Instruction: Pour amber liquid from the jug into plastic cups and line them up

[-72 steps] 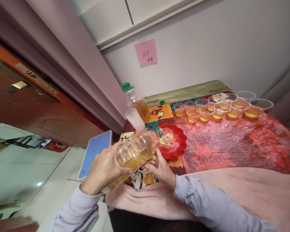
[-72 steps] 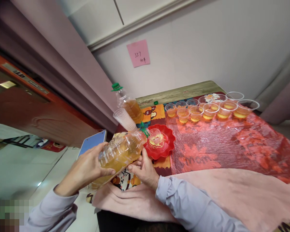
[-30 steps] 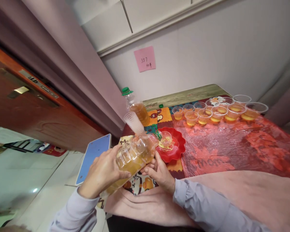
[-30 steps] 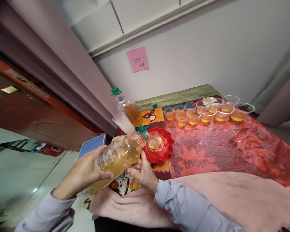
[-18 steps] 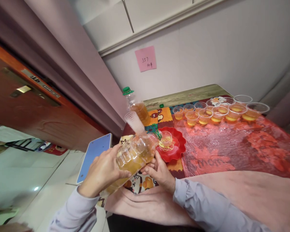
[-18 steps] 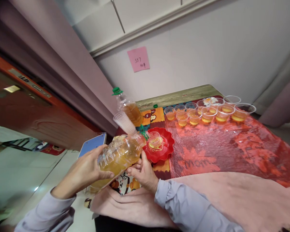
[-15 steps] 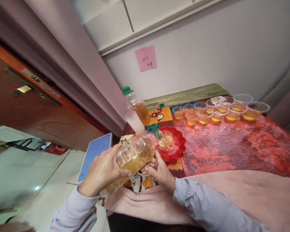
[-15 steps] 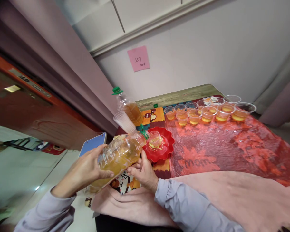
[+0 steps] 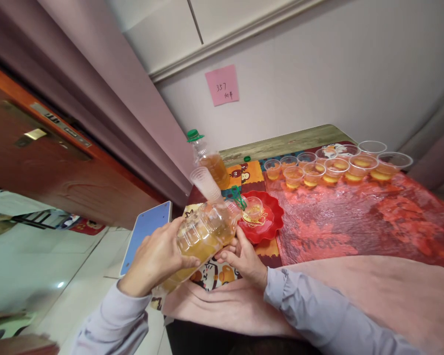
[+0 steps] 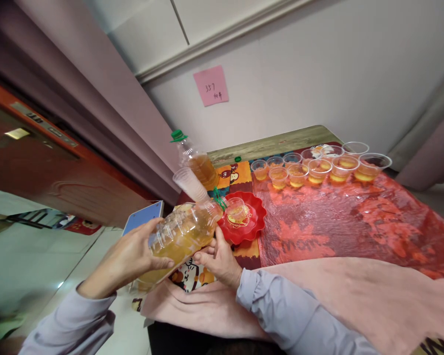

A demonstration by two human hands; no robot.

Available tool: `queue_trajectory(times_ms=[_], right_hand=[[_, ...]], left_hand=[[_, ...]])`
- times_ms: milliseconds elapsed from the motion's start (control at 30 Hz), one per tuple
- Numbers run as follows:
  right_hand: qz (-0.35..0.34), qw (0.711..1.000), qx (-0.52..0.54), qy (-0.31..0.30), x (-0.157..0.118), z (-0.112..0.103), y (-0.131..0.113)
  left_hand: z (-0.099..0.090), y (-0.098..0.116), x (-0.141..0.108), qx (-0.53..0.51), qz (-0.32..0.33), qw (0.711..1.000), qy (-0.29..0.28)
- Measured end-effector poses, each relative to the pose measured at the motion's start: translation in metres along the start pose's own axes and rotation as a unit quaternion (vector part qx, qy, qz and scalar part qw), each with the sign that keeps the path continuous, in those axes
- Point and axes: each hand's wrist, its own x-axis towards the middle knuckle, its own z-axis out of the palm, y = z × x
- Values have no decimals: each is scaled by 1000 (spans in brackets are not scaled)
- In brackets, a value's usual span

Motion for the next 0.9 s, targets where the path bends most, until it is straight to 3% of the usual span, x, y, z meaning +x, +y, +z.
queue_trajectory(times_ms=[267, 900], right_hand=[[0, 1000, -5, 3, 1, -1, 1], [5, 1000, 9, 5, -1, 3, -4]], left_hand=[[-8, 9, -4, 3, -24, 1000, -18], [-2, -2, 0, -49, 3, 999, 17]])
